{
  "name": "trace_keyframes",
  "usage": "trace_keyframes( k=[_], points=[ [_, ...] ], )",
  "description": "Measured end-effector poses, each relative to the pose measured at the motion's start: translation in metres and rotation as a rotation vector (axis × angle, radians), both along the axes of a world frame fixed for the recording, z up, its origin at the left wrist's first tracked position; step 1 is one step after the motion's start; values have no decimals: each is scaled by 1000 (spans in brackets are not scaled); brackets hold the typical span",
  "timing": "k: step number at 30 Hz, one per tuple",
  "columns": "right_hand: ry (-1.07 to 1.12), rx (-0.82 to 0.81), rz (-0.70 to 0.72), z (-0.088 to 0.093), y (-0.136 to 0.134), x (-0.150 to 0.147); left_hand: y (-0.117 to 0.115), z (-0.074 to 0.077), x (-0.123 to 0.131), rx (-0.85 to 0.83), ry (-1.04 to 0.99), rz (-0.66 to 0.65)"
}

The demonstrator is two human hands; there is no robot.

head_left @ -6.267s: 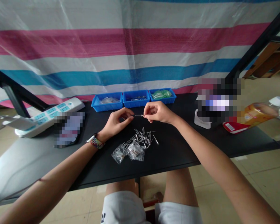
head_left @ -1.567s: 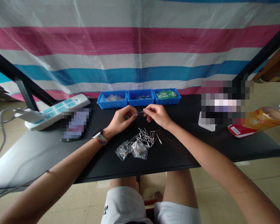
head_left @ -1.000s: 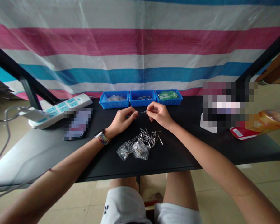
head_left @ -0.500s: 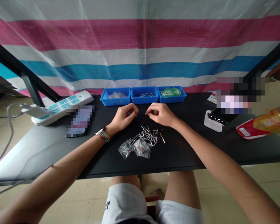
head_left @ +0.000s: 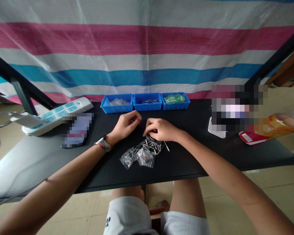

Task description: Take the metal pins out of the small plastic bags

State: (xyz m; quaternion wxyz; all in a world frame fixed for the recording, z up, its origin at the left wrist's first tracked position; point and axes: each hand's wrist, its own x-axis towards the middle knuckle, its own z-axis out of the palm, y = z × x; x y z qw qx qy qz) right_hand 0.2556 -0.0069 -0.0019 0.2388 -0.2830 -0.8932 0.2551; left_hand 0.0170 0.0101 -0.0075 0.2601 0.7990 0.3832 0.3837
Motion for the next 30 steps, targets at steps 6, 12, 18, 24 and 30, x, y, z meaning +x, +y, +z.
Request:
trace_keyframes(
  k=[6, 12, 18, 24, 30],
  points=[
    [-79, 52, -29, 5, -1, 2, 0, 2, 0, -8, 18, 9],
    [-35, 50, -47, 9, 5, 9, 1, 0, 0, -2, 14, -4],
    [270, -108, -138, -7, 25, 11, 2, 1, -2, -22, -4, -73],
    [491, -399, -201, -14, 28, 5, -1, 4, 1, 0, 3, -45],
    [597, -549, -201, -12, 24, 0, 0, 3, 2, 56, 22, -28]
  ],
)
